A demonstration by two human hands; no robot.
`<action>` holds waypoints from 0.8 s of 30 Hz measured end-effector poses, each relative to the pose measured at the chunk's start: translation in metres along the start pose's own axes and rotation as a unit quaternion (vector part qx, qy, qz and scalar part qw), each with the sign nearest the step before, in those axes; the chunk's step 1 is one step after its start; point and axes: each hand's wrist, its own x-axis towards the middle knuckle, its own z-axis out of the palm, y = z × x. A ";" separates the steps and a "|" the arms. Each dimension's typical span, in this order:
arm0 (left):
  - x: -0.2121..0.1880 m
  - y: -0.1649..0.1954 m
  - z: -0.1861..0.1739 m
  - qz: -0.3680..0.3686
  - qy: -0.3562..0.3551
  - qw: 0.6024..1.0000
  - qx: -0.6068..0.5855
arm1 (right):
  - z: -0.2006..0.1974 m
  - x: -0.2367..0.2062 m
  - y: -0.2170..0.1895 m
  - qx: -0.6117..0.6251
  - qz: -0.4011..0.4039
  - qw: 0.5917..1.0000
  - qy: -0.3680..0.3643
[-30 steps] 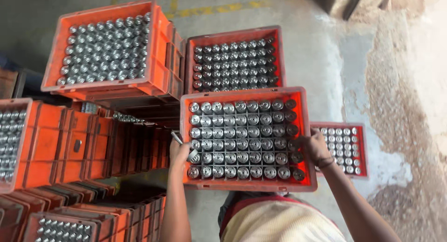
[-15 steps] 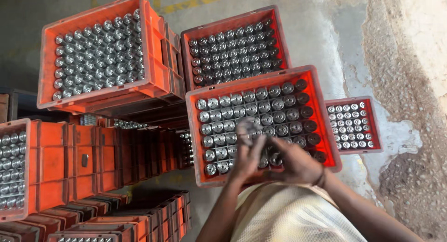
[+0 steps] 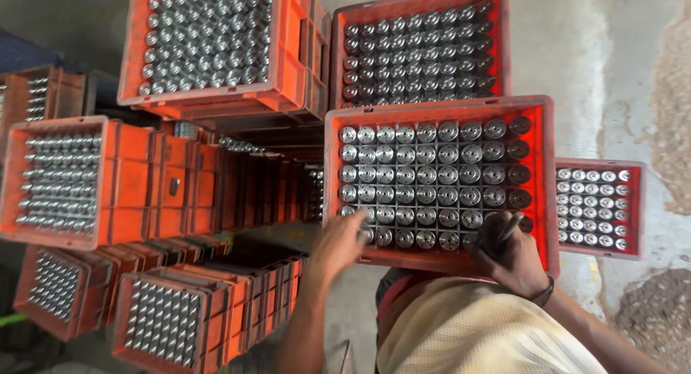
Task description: The person picks up small cylindrical metal parts from a red crate, briefly inspects them, and places them into another crate. The person repeats this process across multiple crates in a warehouse setting.
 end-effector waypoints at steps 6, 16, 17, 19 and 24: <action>-0.012 -0.038 -0.012 -0.034 0.006 0.993 0.112 | -0.001 0.001 0.000 0.034 0.001 0.999 -0.005; -0.003 -0.066 0.000 0.036 -0.026 0.991 0.128 | 0.020 0.017 0.026 0.212 0.059 0.969 0.111; -0.001 -0.071 0.002 0.050 -0.025 0.991 0.123 | 0.023 0.020 0.027 0.270 0.070 0.953 0.117; 0.002 -0.081 0.009 0.075 -0.018 0.989 0.124 | 0.032 0.020 0.027 0.323 0.080 0.935 0.121; 0.010 -0.073 0.022 0.147 0.034 0.981 0.121 | 0.061 0.019 0.013 0.318 0.084 0.935 0.132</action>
